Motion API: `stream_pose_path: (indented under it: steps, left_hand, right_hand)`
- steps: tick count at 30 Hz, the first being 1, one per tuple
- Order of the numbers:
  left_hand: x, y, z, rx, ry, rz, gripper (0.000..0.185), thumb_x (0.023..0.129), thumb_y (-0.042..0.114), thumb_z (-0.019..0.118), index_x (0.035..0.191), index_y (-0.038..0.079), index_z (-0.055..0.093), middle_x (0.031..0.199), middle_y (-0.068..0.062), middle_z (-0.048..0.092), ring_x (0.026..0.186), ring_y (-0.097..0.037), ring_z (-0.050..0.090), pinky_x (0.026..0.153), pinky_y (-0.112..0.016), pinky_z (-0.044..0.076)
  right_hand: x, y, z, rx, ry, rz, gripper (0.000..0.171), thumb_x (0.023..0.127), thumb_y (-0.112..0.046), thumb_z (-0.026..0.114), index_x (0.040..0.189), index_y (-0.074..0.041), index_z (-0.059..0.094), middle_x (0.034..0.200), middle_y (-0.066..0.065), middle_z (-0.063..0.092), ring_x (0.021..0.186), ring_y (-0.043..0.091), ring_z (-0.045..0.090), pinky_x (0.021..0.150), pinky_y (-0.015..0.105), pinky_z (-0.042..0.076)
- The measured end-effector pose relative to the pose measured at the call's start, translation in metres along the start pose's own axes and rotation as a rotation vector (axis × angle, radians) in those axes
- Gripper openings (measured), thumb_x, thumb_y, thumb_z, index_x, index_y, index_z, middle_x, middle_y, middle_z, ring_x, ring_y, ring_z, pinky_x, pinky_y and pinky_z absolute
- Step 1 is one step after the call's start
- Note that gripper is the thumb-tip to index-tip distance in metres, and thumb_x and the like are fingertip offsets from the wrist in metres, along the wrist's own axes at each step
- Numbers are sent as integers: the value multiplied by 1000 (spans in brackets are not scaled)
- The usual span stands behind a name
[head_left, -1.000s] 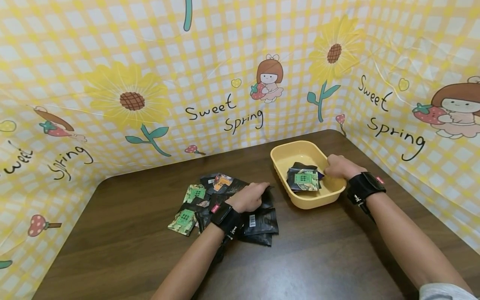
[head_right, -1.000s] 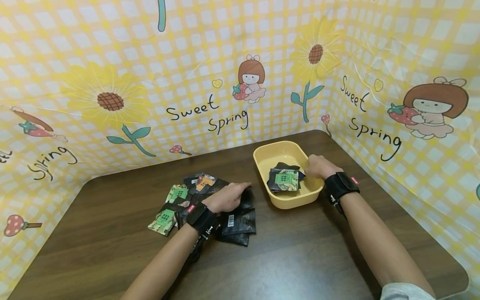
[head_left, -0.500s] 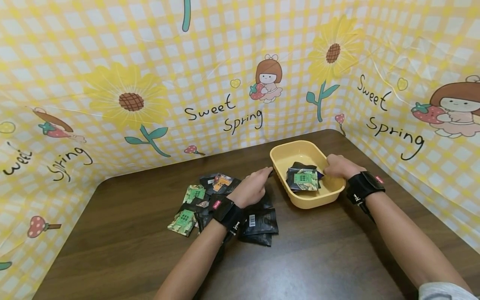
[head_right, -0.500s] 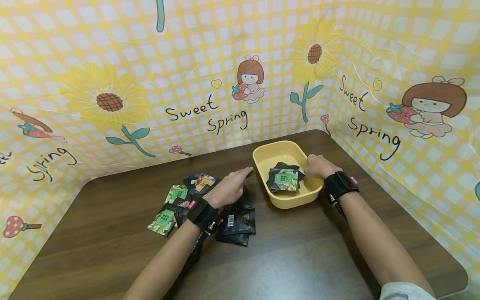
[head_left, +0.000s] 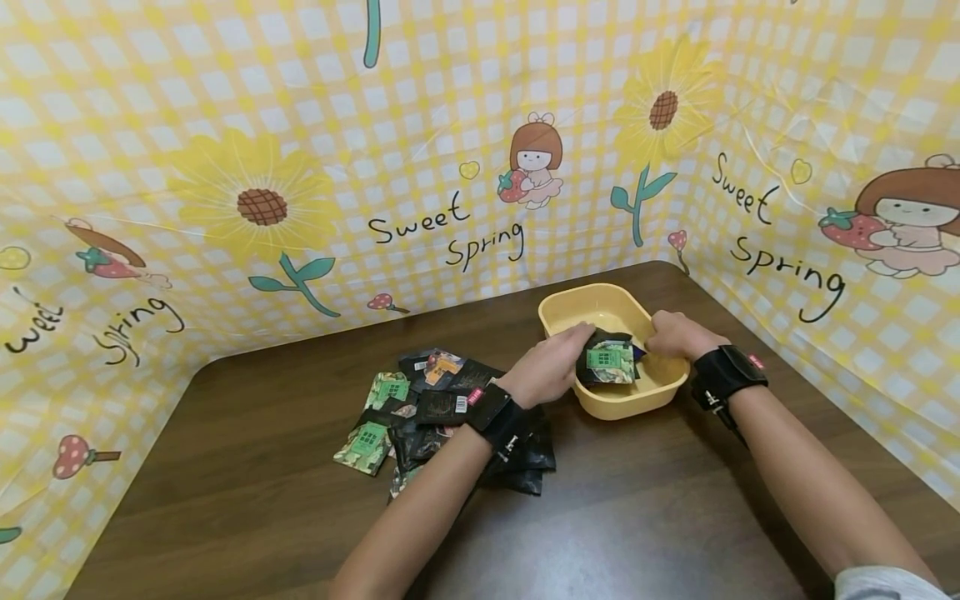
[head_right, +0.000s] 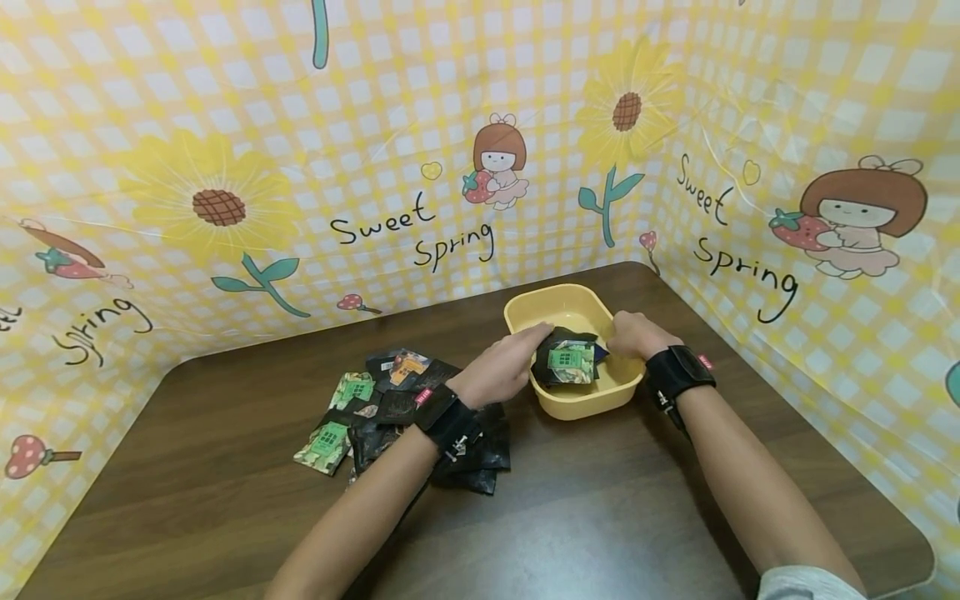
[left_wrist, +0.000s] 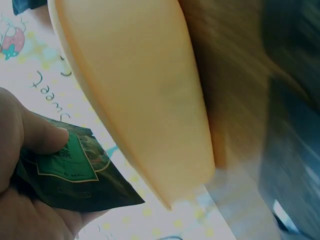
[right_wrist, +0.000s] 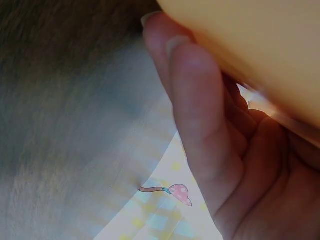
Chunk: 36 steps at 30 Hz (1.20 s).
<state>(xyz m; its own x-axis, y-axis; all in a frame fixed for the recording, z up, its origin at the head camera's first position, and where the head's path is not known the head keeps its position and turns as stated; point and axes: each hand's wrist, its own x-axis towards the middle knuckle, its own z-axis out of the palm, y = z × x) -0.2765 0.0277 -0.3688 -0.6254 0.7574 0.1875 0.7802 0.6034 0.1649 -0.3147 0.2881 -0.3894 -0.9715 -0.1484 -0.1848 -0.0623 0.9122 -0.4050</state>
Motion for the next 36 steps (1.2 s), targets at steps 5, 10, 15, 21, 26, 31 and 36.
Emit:
stream_pose_path:
  steps: [5, 10, 15, 21, 26, 31, 36]
  left_hand:
    - [14, 11, 6, -24, -5, 35, 57, 92, -4, 45, 146, 5, 34, 149, -10, 43, 138, -17, 42, 114, -29, 34]
    - [21, 17, 13, -10, 4, 63, 57, 89, -5, 49, 143, 7, 37, 143, -6, 48, 128, -14, 50, 109, -27, 41]
    - [25, 20, 17, 0, -3, 72, 61, 88, -5, 50, 145, 8, 35, 148, -9, 45, 134, -17, 47, 111, -28, 38]
    - [28, 22, 20, 13, -27, 59, 64, 89, -3, 52, 148, 9, 32, 152, -12, 40, 138, -20, 44, 113, -30, 36]
    - [30, 23, 23, 20, -34, 59, 56, 97, 20, 49, 149, 9, 32, 152, -12, 39, 137, -20, 44, 111, -31, 40]
    - [27, 25, 22, 21, -50, 52, 75, 95, 57, 43, 152, 11, 28, 154, -11, 36, 137, -22, 45, 110, -35, 41]
    - [19, 22, 19, 36, -8, 56, 74, 94, 58, 43, 152, 13, 29, 154, -9, 37, 138, -19, 44, 112, -33, 38]
  right_hand:
    - [0, 0, 0, 3, -2, -1, 9, 82, -11, 49, 78, -2, 50, 69, 5, 45, 58, 18, 49, 53, 26, 39]
    - [-2, 0, 1, -13, 4, -7, 9, 82, -11, 50, 77, -3, 51, 69, 6, 47, 58, 18, 50, 53, 26, 39]
    - [-1, -1, 1, -9, 6, -14, 10, 82, -10, 49, 77, -3, 52, 69, 7, 49, 58, 19, 51, 53, 26, 40]
    - [-2, -2, 0, -10, -1, 3, 10, 83, -10, 50, 78, -3, 52, 69, 6, 48, 59, 19, 51, 53, 27, 40]
    - [-2, -2, 0, 16, -12, -2, 9, 83, -9, 49, 78, -2, 51, 69, 6, 48, 57, 18, 52, 52, 26, 41]
    - [-3, -2, 0, 19, -17, -5, 10, 84, -9, 49, 79, -1, 52, 69, 7, 50, 56, 17, 53, 52, 25, 42]
    - [-3, -3, 0, -7, -3, -11, 10, 82, -9, 50, 78, -1, 53, 69, 6, 49, 57, 17, 51, 52, 25, 40]
